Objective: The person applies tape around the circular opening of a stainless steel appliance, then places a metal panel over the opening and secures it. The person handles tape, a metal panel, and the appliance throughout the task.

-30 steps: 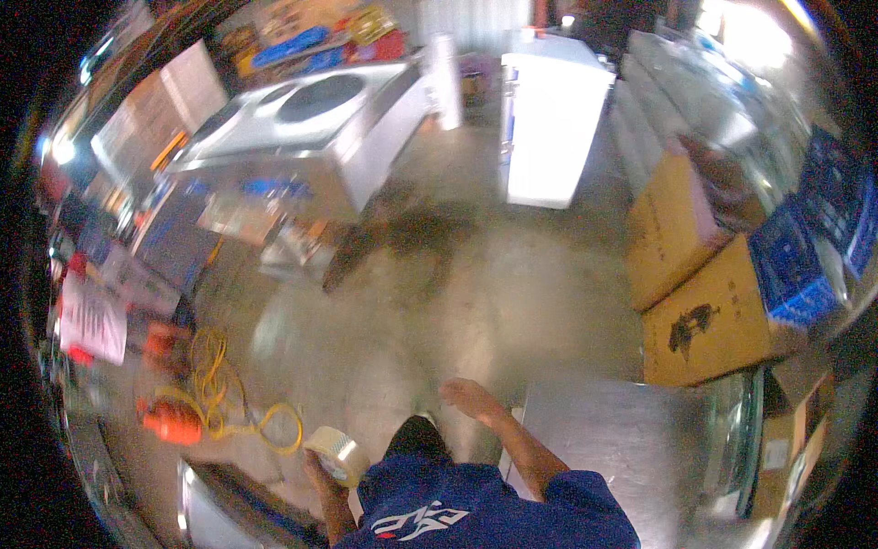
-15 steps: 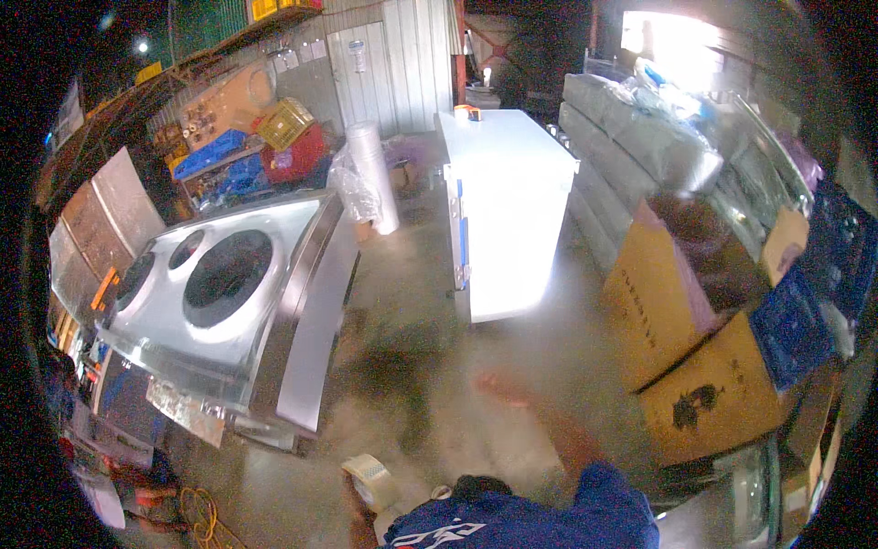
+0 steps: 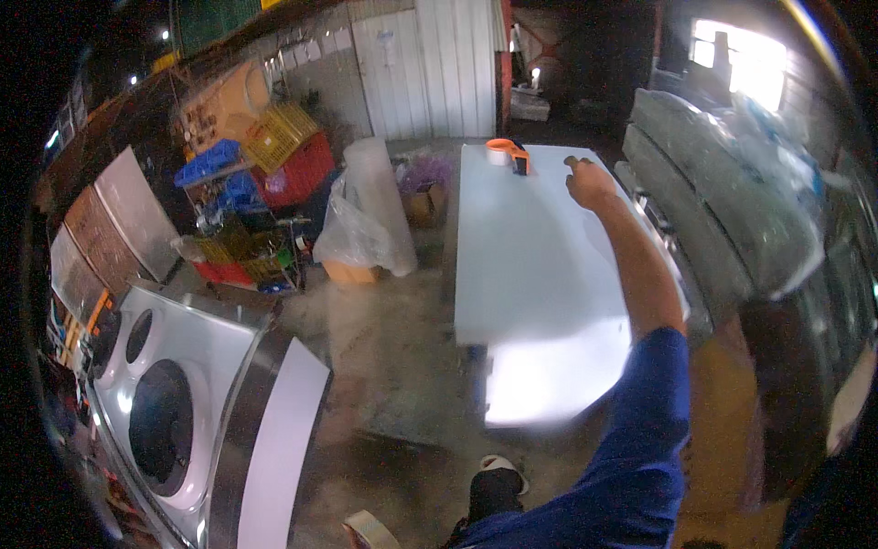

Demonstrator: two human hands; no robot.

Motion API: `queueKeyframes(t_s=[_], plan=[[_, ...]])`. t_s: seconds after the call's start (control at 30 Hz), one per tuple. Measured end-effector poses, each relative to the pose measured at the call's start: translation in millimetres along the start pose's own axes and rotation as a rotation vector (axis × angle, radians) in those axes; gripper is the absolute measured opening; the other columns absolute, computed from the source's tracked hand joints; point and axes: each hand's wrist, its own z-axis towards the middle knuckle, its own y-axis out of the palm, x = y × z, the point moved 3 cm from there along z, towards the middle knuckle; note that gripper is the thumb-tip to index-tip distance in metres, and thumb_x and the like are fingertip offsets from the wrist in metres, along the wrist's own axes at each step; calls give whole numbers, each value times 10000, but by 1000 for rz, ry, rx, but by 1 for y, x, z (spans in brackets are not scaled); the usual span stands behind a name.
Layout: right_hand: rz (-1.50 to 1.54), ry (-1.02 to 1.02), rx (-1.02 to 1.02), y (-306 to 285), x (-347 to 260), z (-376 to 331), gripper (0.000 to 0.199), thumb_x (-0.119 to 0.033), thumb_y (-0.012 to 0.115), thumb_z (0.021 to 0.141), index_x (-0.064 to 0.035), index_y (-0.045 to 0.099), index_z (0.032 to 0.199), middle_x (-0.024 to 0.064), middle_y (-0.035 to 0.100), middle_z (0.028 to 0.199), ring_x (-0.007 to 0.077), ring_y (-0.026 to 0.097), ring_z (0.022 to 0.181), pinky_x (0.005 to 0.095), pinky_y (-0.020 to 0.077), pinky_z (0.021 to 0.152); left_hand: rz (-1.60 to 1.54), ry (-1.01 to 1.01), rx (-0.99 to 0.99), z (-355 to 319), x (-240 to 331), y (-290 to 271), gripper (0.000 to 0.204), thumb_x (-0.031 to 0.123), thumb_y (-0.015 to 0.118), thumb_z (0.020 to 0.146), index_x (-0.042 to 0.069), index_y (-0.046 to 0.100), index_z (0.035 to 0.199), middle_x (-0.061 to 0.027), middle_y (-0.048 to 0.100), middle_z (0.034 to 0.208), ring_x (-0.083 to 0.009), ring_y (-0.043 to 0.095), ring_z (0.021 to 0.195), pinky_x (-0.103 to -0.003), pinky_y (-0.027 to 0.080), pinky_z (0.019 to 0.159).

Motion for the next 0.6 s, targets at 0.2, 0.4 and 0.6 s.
queueKeyframes(t_s=[0.2, 0.4, 0.6], plan=[[-275, -43, -155, 83, 7, 164, 664, -58, 561, 918, -254, 367, 1523, 220, 469, 1438, 354, 489, 1328, 460, 467, 1049, 2, -79, 208, 8, 16, 101, 586, 596, 523, 964, 89, 610, 1245, -91, 677, 1114, -279, 667, 969, -475, 558, 860], [-133, -457, -203, 113, -75, 208, 530, -141, 608, 905, -172, 426, 1402, 236, 515, 1323, 365, 522, 1210, 464, 480, 980, -186, -55, 369, -59, -56, 114, 562, 571, 518, 978, 69, 623, 1209, -100, 686, 1061, -270, 685, 900, -460, 577, 811], [-42, -588, 82, 18, -107, 160, 446, -225, 656, 892, -90, 486, 1281, 251, 561, 1207, 376, 556, 1091, 469, 493, 911, -267, 129, 624, -128, -118, 88, 714, 614, 693, 860, 3, 667, 1228, -101, 697, 1128, -208, 677, 950, -380, 548, 834]])
